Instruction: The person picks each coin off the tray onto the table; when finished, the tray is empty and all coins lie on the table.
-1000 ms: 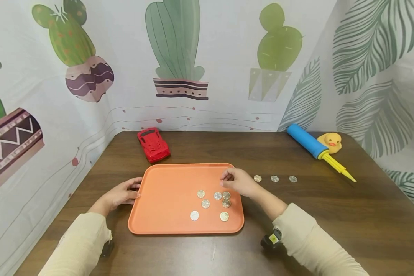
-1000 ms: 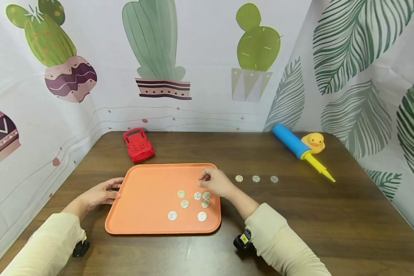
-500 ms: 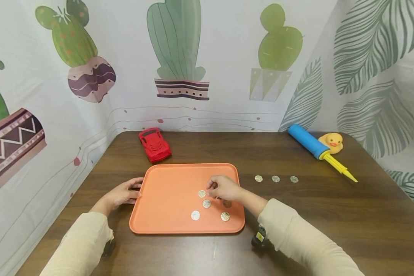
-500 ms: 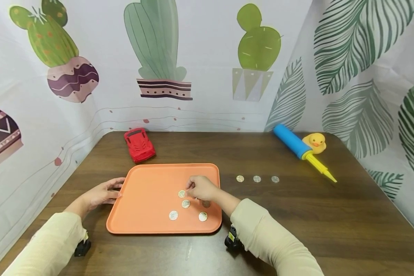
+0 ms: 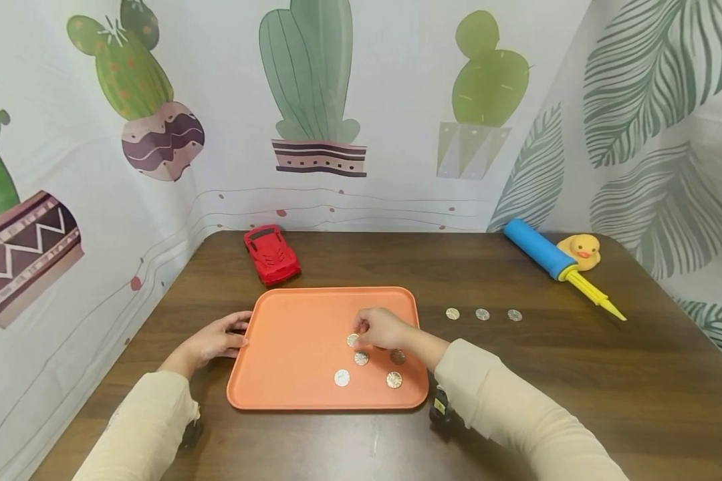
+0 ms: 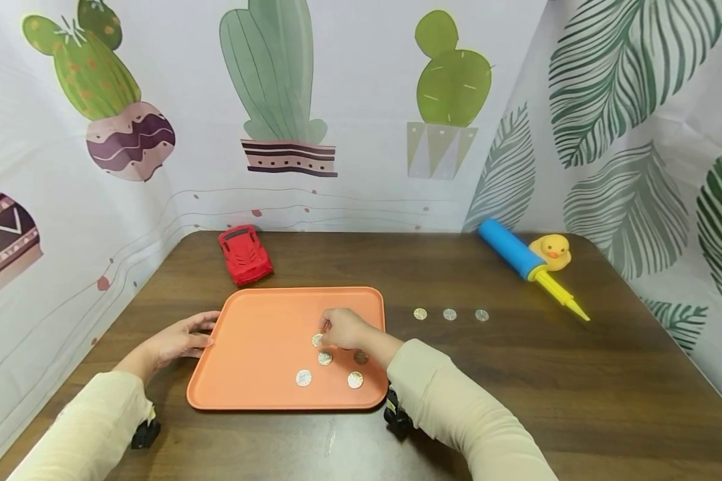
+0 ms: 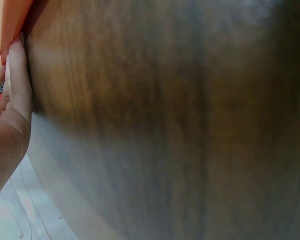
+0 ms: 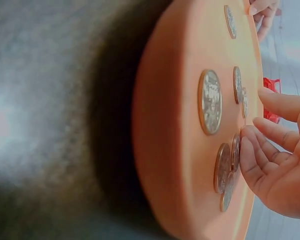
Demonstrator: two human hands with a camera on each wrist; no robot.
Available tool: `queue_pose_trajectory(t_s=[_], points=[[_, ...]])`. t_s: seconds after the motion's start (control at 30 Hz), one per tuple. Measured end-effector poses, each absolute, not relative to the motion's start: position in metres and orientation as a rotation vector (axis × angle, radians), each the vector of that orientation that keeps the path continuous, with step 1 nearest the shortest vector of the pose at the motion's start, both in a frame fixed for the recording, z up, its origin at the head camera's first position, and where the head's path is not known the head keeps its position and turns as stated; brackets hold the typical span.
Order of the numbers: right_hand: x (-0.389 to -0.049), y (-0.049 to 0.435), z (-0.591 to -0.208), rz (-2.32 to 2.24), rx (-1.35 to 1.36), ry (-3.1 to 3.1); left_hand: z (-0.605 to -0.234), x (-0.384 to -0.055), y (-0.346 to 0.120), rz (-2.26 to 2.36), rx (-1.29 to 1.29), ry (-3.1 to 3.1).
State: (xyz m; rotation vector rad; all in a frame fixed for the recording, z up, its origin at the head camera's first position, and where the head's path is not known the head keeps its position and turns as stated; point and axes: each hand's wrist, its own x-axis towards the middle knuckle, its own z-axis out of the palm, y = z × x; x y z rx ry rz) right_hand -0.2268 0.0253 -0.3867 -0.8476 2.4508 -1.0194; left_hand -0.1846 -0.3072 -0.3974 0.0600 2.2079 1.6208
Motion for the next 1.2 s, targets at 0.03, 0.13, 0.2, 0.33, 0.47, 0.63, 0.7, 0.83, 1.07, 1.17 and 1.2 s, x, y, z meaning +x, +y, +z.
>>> queue_pose_trajectory(t_s=[0.03, 0.13, 0.2, 0.33, 0.47, 0.63, 0.7, 0.83, 1.07, 1.17, 1.2], points=[[-0.227, 0.024, -0.386, -0.996, -0.855, 2.457, -0.397, -0.185, -0.307, 1.624, 0.055, 2.206], [-0.228, 0.021, -0.387, -0.928, -0.883, 2.499, -0.398, -0.185, -0.308, 1.619, 0.043, 2.214], [-0.228, 0.019, -0.387, -0.888, -0.901, 2.526, -0.399, -0.186, -0.308, 1.616, 0.033, 2.218], [-0.228, 0.016, -0.388, -0.822, -0.931, 2.580, -0.399, -0.186, -0.308, 1.608, 0.038, 2.224], [-0.228, 0.013, -0.388, -0.770, -0.942, 2.609, -0.398, -0.185, -0.308, 1.605, 0.041, 2.228], [-0.227, 0.011, -0.388, -0.738, -0.947, 2.613, -0.399, -0.185, -0.308, 1.606, 0.049, 2.227], [-0.228, 0.011, -0.388, -0.742, -0.955, 2.610, -0.400, -0.185, -0.308, 1.606, 0.056, 2.225], [-0.228, 0.011, -0.390, -0.779, -0.981, 2.597, -0.400, -0.184, -0.308, 1.607, 0.061, 2.223], [-0.227, 0.013, -0.387, -0.887, -1.008, 2.541, -0.402, -0.184, -0.309, 1.610, 0.038, 2.230], [-0.226, 0.014, -0.385, -0.923, -0.977, 2.514, -0.402, -0.185, -0.309, 1.615, 0.034, 2.229], [-0.226, 0.014, -0.384, -0.942, -0.960, 2.499, -0.401, -0.185, -0.309, 1.614, 0.036, 2.229]])
